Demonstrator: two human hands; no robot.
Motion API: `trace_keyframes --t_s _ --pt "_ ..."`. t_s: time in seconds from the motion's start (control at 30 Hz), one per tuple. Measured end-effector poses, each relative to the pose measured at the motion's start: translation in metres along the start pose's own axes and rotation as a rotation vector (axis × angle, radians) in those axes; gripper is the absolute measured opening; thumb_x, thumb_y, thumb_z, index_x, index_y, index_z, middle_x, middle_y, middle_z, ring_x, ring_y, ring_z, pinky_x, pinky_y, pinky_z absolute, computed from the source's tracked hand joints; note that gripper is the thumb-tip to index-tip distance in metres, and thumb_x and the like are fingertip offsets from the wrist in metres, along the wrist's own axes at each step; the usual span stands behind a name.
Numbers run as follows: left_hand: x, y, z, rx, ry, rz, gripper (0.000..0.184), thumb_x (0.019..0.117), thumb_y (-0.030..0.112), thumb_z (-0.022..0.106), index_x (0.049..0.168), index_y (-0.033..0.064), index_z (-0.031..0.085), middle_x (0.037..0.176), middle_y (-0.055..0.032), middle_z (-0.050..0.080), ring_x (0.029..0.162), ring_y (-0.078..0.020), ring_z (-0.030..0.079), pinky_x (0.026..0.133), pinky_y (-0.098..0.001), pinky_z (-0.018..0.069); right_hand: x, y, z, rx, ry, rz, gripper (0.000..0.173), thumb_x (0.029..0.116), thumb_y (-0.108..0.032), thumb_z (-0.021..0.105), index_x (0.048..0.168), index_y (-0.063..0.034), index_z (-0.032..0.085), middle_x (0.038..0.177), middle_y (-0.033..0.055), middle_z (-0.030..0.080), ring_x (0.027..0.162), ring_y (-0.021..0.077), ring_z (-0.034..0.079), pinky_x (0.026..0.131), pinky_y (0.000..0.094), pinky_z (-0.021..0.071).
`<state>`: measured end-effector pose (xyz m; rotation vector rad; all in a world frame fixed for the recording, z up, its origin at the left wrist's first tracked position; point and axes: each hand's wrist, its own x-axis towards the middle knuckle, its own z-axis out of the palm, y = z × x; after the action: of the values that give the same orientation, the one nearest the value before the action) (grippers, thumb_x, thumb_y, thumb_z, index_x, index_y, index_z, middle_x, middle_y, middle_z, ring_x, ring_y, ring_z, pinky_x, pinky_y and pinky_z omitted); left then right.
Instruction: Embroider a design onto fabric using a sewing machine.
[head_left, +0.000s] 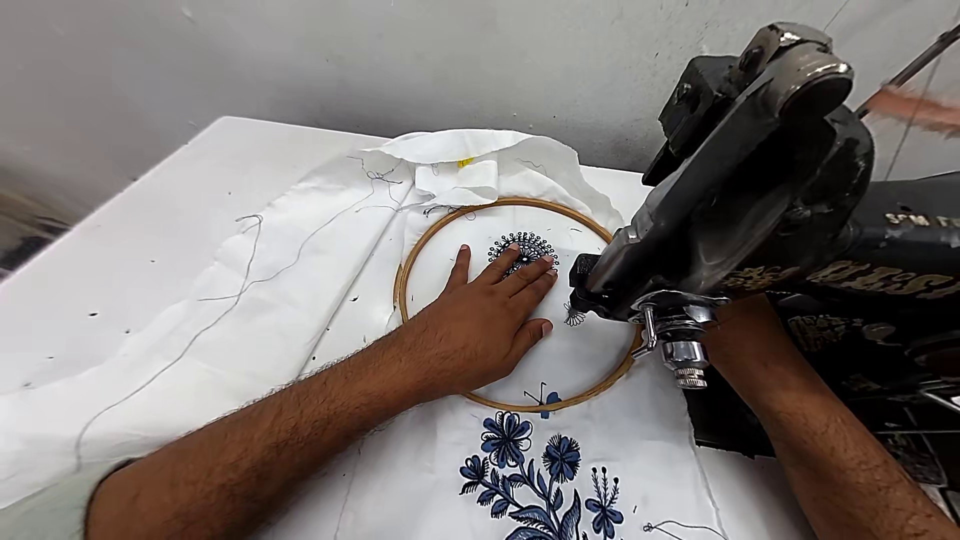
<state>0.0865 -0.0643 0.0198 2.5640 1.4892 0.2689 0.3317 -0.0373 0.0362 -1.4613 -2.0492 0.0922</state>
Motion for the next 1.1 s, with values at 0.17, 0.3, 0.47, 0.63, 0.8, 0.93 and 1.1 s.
trace_keyframes --t_s 0.17,0.3,0.47,0.63,0.8,0.93,1.1 --pt "-0.002 0.000 -0.001 -0.001 -0.017 0.003 0.058 0.1102 0.045 0.028 0.158 0.0152 0.042 0.166 0.0005 0.035 0.157 -0.0286 0.024 0.116 -0.0769 0.0126 -0.002 -0.004 -0.003 -0.039 -0.023 0.012 0.019 0.0918 -0.010 0.066 0.100 0.0069 0.065 0.096 0.0247 0.066 0.094 0.0331 0.065 0.078 0.0510 0.0491" --pt "-0.005 0.000 -0.007 0.016 -0.068 -0.009 0.060 0.1101 0.046 0.027 0.159 0.0154 0.040 0.168 0.0014 0.032 0.157 -0.0285 0.022 0.117 -0.0768 0.0125 -0.006 -0.005 -0.005 -0.008 -0.079 0.102 0.012 0.0897 -0.005 0.070 0.097 0.0042 0.066 0.092 0.0210 0.066 0.090 0.0299 0.065 0.076 0.0497 0.0491" --pt "-0.006 0.000 -0.008 0.021 -0.072 -0.007 0.060 0.1100 0.047 0.028 0.159 0.0156 0.040 0.167 0.0009 0.033 0.157 -0.0290 0.024 0.115 -0.0779 0.0142 -0.007 -0.006 -0.007 -0.027 -0.122 0.154 0.010 0.0900 -0.001 0.070 0.094 0.0068 0.065 0.087 0.0231 0.065 0.085 0.0337 0.064 0.072 0.0523 0.0482" --pt "-0.003 0.000 -0.002 0.011 -0.020 0.006 0.059 0.1101 0.046 0.028 0.158 0.0151 0.043 0.166 0.0014 0.035 0.156 -0.0283 0.025 0.116 -0.0771 0.0143 -0.003 -0.003 -0.004 -0.069 -0.070 0.040 0.017 0.0911 -0.009 0.067 0.098 0.0065 0.066 0.094 0.0250 0.066 0.092 0.0350 0.066 0.077 0.0538 0.0489" --pt "-0.001 0.002 0.000 -0.001 -0.008 0.007 0.058 0.1101 0.046 0.028 0.158 0.0152 0.043 0.166 0.0014 0.036 0.157 -0.0274 0.024 0.117 -0.0766 0.0122 0.000 -0.005 -0.006 -0.106 -0.050 -0.008 0.023 0.0930 -0.013 0.065 0.101 0.0084 0.065 0.096 0.0276 0.066 0.095 0.0380 0.066 0.076 0.0552 0.0487" --pt "0.000 0.003 0.001 -0.001 -0.018 0.006 0.058 0.1102 0.046 0.028 0.158 0.0153 0.042 0.166 0.0008 0.035 0.157 -0.0277 0.023 0.117 -0.0773 0.0114 0.000 -0.009 -0.012 -0.103 -0.104 0.073 0.022 0.0909 -0.010 0.073 0.099 0.0097 0.065 0.094 0.0288 0.065 0.091 0.0403 0.065 0.075 0.0574 0.0475" --pt "-0.003 0.002 -0.001 0.006 -0.036 0.005 0.059 0.1100 0.047 0.027 0.159 0.0162 0.041 0.167 0.0019 0.034 0.157 -0.0277 0.023 0.117 -0.0765 0.0124 -0.004 -0.013 -0.014 -0.084 -0.122 0.164 0.016 0.0896 -0.002 0.070 0.099 0.0101 0.064 0.095 0.0284 0.065 0.094 0.0386 0.064 0.077 0.0563 0.0470"
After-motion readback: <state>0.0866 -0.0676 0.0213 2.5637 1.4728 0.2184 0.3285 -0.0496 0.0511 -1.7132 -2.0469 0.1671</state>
